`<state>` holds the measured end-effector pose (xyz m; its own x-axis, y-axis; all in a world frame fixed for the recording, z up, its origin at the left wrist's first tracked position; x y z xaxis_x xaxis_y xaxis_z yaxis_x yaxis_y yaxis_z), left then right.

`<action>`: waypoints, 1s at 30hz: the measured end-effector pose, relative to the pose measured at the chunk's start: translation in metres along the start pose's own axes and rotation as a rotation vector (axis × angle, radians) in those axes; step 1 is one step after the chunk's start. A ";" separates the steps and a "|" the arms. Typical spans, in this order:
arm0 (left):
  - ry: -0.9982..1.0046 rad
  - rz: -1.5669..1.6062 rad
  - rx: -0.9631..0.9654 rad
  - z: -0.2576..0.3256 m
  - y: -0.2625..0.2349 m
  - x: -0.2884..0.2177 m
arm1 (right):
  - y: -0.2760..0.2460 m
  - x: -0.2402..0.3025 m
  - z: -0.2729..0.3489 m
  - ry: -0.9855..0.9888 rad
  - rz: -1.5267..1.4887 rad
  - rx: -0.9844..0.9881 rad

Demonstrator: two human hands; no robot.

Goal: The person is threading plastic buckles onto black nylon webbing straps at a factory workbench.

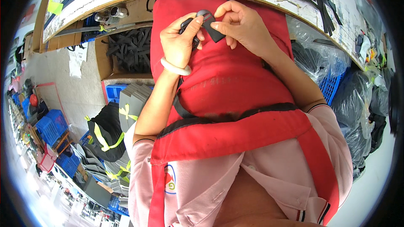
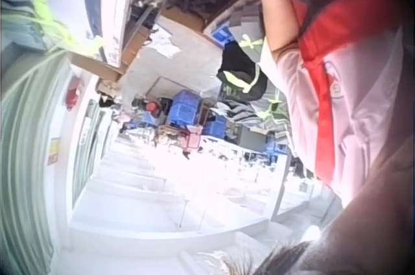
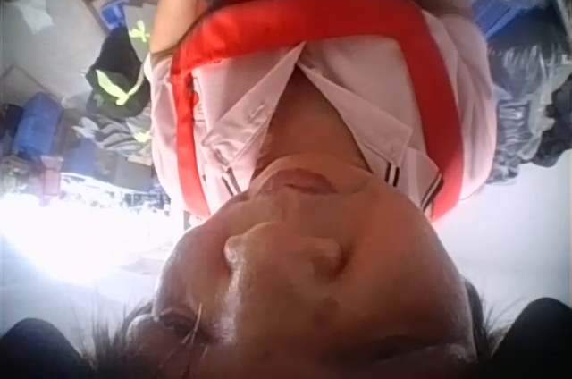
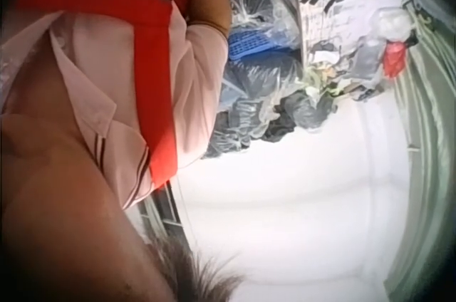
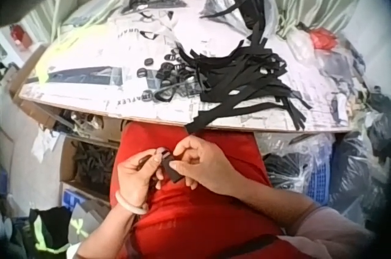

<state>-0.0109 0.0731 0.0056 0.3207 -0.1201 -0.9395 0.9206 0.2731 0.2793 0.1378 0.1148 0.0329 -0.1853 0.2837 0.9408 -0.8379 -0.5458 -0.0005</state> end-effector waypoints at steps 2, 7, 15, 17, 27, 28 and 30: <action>0.015 -0.017 0.009 0.003 0.001 0.001 | 0.001 0.001 -0.001 0.004 0.006 -0.008; -0.006 0.040 0.059 0.002 -0.004 0.000 | 0.001 -0.002 -0.014 -0.038 -0.156 -0.016; -0.125 -0.072 0.171 0.031 -0.041 -0.037 | 0.023 -0.032 -0.038 0.115 -0.267 0.243; -0.032 -0.252 0.004 0.042 -0.090 -0.067 | 0.008 -0.027 -0.050 0.020 -0.139 0.044; 0.009 -0.577 -0.120 0.049 -0.082 -0.061 | 0.072 0.003 -0.027 -0.151 0.152 0.368; -0.052 -0.477 0.020 0.045 -0.065 -0.036 | 0.079 0.006 -0.026 -0.213 0.243 0.399; -0.056 -0.328 0.119 0.040 -0.033 -0.012 | 0.076 0.006 -0.024 -0.287 0.335 0.400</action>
<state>-0.0362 0.0275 0.0150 0.0122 -0.2359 -0.9717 0.9950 0.0987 -0.0115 0.0605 0.0940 0.0305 -0.2129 -0.1493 0.9656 -0.4888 -0.8394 -0.2376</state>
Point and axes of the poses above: each hand's wrist, its own z-axis away from the middle knuckle, its own y-axis out of the palm, x = y × z, the point moved 7 cm from there along -z, towards the middle knuckle, and after that the axes turned 3 degrees about y, right-handed, at the moved point
